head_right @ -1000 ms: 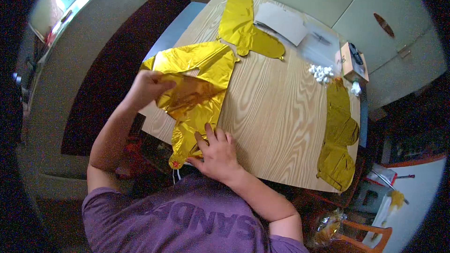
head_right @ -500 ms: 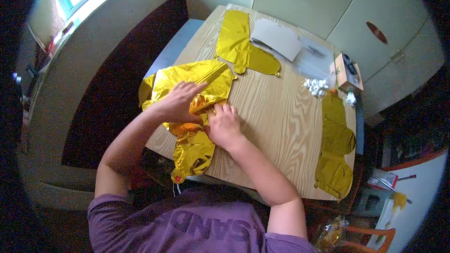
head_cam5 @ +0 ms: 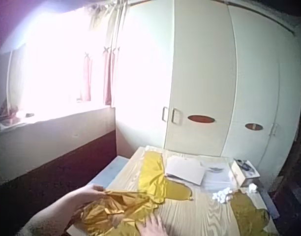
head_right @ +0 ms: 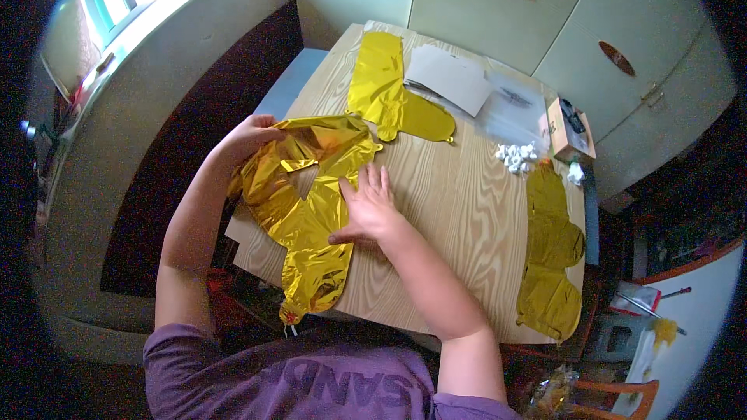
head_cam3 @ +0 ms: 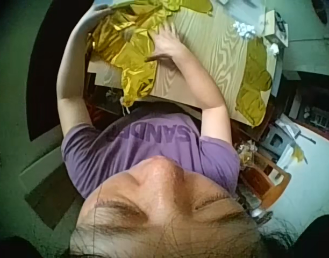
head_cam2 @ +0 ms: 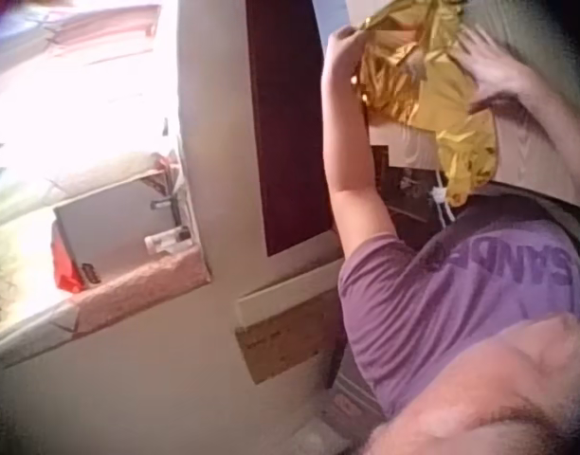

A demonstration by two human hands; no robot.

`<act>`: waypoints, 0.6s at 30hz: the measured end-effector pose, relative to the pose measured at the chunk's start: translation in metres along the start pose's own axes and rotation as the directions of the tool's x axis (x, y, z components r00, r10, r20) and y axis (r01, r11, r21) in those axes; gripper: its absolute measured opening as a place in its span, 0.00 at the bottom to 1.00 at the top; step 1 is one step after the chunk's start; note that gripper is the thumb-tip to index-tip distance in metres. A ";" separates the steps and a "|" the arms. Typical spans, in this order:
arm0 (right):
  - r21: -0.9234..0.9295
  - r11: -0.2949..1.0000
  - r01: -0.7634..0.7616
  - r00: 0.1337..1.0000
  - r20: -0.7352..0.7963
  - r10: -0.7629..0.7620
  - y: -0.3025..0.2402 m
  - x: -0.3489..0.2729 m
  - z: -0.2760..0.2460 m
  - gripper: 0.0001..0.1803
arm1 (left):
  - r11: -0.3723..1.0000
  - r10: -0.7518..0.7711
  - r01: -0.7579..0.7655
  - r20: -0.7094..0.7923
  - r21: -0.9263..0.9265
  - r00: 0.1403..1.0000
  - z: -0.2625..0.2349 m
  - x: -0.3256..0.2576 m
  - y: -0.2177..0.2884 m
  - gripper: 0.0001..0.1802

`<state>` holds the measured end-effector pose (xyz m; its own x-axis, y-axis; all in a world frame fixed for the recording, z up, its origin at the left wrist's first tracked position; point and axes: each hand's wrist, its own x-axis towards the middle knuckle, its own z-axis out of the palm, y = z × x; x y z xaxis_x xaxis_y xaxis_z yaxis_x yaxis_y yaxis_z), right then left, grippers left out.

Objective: Folding and assembling gold foil sheets onto a cardboard template to create a package.

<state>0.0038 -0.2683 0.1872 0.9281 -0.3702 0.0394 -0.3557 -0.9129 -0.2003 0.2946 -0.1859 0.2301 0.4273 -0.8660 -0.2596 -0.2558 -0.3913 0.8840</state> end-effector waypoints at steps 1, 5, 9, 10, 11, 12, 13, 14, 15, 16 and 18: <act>0.006 1.000 -0.016 0.999 0.045 0.016 0.000 0.003 -0.004 0.57 | 0.995 -0.051 0.050 -0.019 -0.089 0.998 -0.004 0.000 -0.003 0.11; 0.047 0.996 -0.079 0.988 0.133 0.073 0.006 0.014 -0.014 0.52 | 0.983 -0.041 0.022 -0.098 -0.183 0.994 -0.031 -0.004 -0.018 0.12; -0.016 0.995 -0.101 0.991 0.088 0.102 0.002 0.018 -0.011 0.45 | 0.954 -0.109 0.039 -0.223 -0.297 0.969 -0.081 -0.012 -0.039 0.08; -0.022 0.995 -0.101 0.992 0.071 0.102 0.001 0.018 -0.010 0.44 | 0.960 -0.134 0.058 -0.265 -0.274 0.955 -0.093 -0.017 -0.041 0.07; -0.028 0.994 -0.102 0.993 0.054 0.104 0.003 0.017 -0.009 0.43 | 0.946 -0.156 0.053 -0.305 -0.321 0.940 -0.101 -0.023 -0.045 0.06; -0.027 0.995 -0.091 0.995 0.035 0.092 0.000 0.018 -0.008 0.43 | 0.942 -0.167 0.054 -0.322 -0.332 0.932 -0.122 -0.029 -0.059 0.06; -0.019 0.996 -0.084 0.996 0.037 0.085 -0.003 0.021 -0.008 0.43 | 0.937 -0.179 0.055 -0.339 -0.345 0.924 -0.147 -0.033 -0.080 0.07; -0.017 0.996 -0.084 0.996 0.041 0.085 -0.004 0.022 -0.008 0.42 | 0.933 -0.213 0.065 -0.398 -0.354 0.892 -0.163 -0.036 -0.097 0.07; -0.022 0.995 -0.093 0.995 0.045 0.094 -0.003 0.021 -0.008 0.42 | 0.920 -0.241 0.060 -0.437 -0.388 0.867 -0.170 -0.039 -0.108 0.07; -0.056 0.994 -0.091 0.996 0.007 0.091 -0.002 0.019 -0.006 0.42 | 0.904 -0.271 0.052 -0.475 -0.424 0.837 -0.175 -0.044 -0.120 0.08; -0.044 0.994 -0.096 0.995 0.014 0.097 0.003 0.015 -0.007 0.41 | 0.847 -0.320 0.008 -0.498 -0.531 0.806 -0.194 -0.052 -0.154 0.10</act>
<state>0.0163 -0.2779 0.1944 0.8907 -0.4546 0.0063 -0.4479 -0.8797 -0.1600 0.4799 -0.0204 0.1832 0.8581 -0.4178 -0.2986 0.2475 -0.1730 0.9533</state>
